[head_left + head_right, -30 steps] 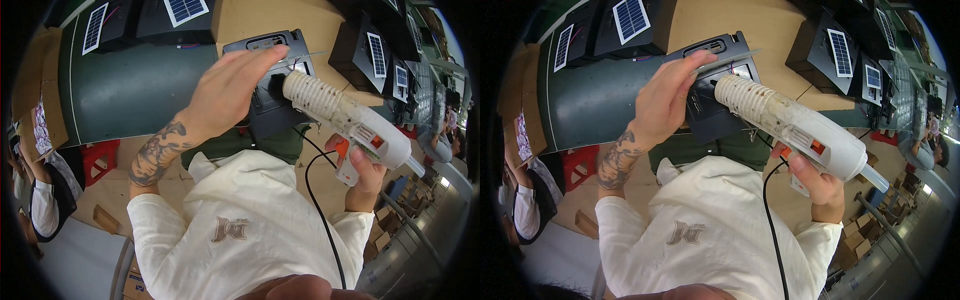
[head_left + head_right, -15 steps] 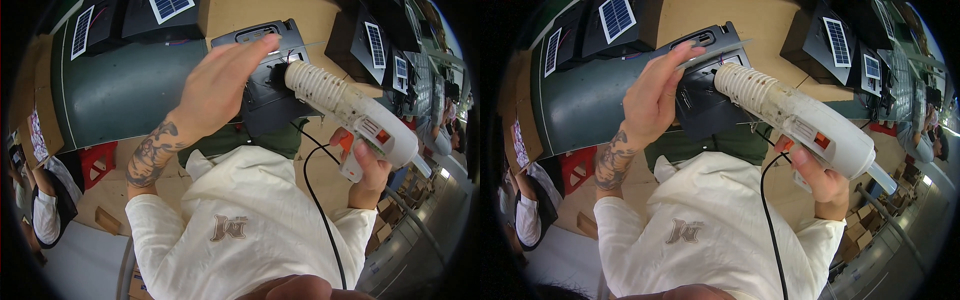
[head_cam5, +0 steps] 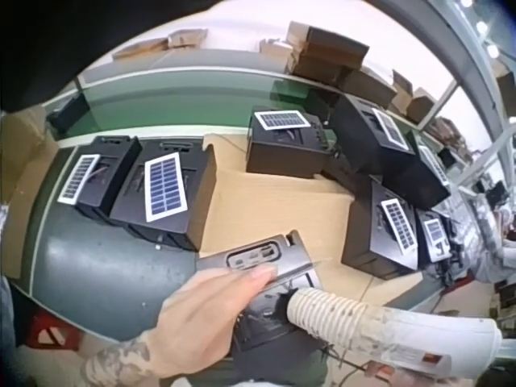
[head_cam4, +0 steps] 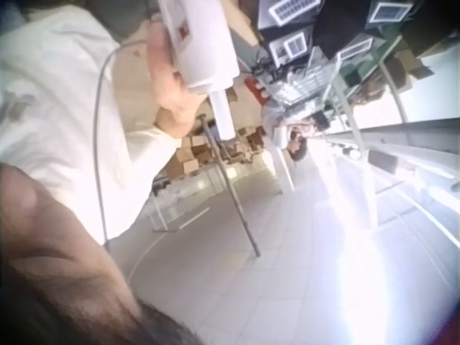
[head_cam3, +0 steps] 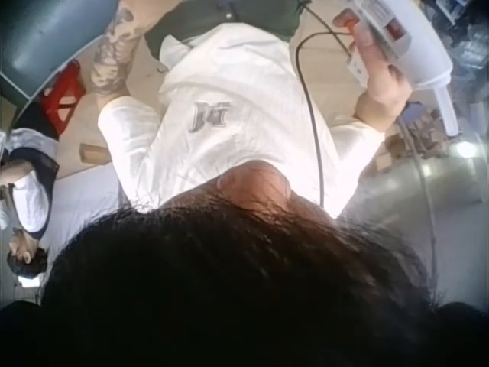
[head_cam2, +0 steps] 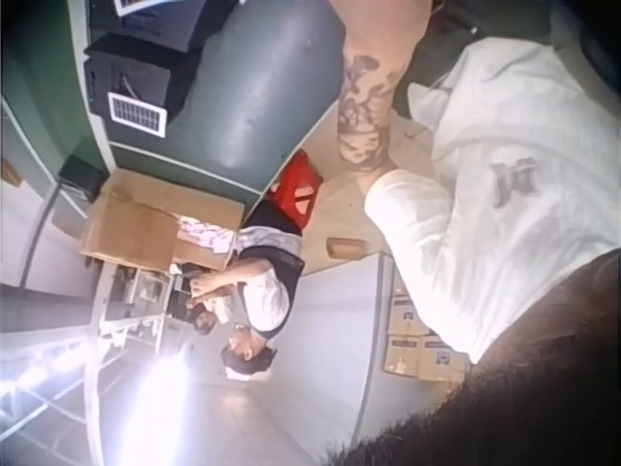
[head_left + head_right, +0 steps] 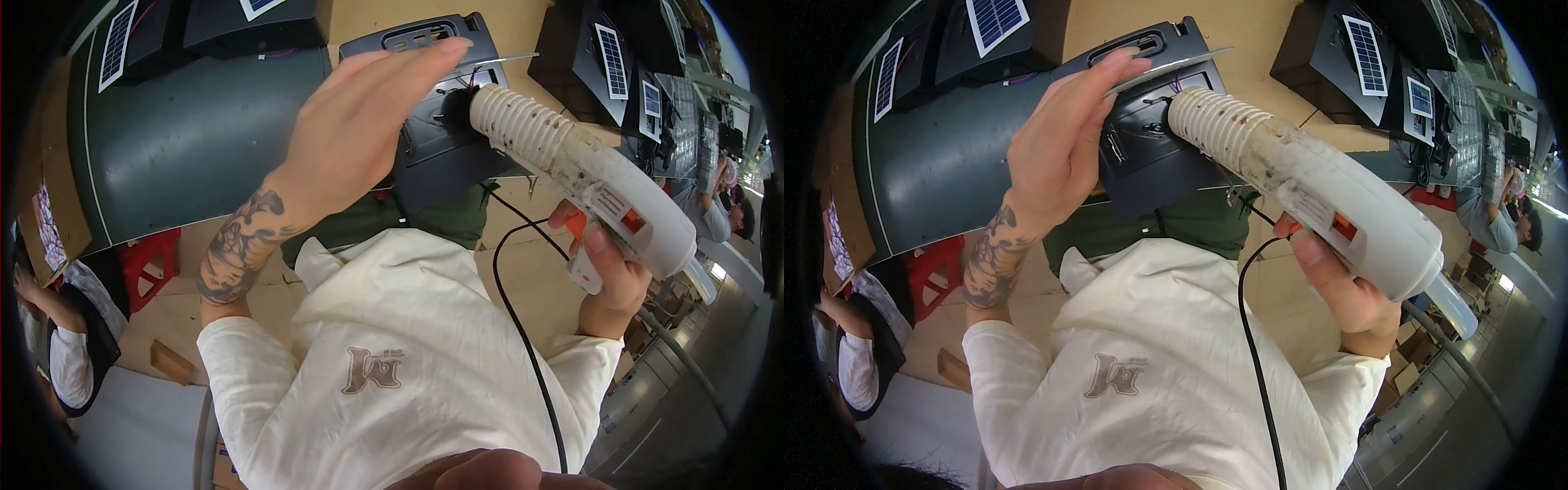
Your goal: The person assembles solar-powered devices by applying hot glue with a glue gun to secure internal wiring and components within a plastic housing and to a solar panel.
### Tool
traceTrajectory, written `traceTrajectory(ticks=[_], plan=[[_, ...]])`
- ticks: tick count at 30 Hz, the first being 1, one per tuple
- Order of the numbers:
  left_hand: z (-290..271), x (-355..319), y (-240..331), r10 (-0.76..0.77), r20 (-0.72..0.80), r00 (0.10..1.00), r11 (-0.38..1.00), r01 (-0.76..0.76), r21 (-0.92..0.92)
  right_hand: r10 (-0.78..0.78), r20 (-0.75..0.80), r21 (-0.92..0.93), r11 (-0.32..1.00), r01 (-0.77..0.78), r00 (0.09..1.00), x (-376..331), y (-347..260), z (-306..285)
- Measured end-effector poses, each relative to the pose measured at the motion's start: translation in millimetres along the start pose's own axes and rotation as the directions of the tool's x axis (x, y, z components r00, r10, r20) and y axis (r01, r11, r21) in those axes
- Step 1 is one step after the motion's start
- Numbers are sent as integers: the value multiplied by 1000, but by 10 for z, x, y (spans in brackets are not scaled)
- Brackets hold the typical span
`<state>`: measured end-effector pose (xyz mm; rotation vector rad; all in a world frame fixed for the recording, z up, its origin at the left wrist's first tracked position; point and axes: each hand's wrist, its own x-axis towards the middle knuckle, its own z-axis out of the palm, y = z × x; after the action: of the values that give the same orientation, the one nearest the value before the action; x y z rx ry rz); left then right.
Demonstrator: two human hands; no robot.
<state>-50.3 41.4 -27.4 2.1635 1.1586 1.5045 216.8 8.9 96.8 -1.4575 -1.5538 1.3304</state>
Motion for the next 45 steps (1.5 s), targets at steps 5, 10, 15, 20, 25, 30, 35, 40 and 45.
traceTrajectory(ticks=[5, 10, 15, 20, 25, 30, 35, 40, 45], plan=[[22, -3, 0, 29, -6, 1000, 1000, -29, 2, 0, 110, -31, 1000, 4, 994, 42, -119, -56], [26, -21, -19, 27, -20, 999, 999, -28, -35, 108, 35, -15, 994, -107, 994, 115, -186, -138], [-9, -14, 31, 21, -2, 1000, 999, -21, -49, 172, 108, 174, 967, -189, 979, 0, -225, -356], [9, 2, 7, 36, -10, 999, 998, -37, -48, 211, 27, 8, 977, -211, 977, 80, -350, -195], [-10, -20, 17, 29, -9, 1000, 999, -29, -39, 233, -19, -69, 970, -234, 972, 137, -364, -45], [6, 3, 2, 47, -15, 999, 997, -48, -59, 246, -18, -82, 966, -246, 969, 108, -394, -64], [-7, -17, 27, -3, 10, 1000, 998, 4, -68, 238, -14, -92, 967, -239, 971, 115, -396, -85], [8, -7, 7, 37, -10, 999, 998, -37, -42, 234, -74, -113, 964, -241, 969, 61, -417, -85], [32, -15, 1, 35, -19, 999, 999, -35, -39, 214, -156, -173, 955, -240, 964, 65, -466, -55]])
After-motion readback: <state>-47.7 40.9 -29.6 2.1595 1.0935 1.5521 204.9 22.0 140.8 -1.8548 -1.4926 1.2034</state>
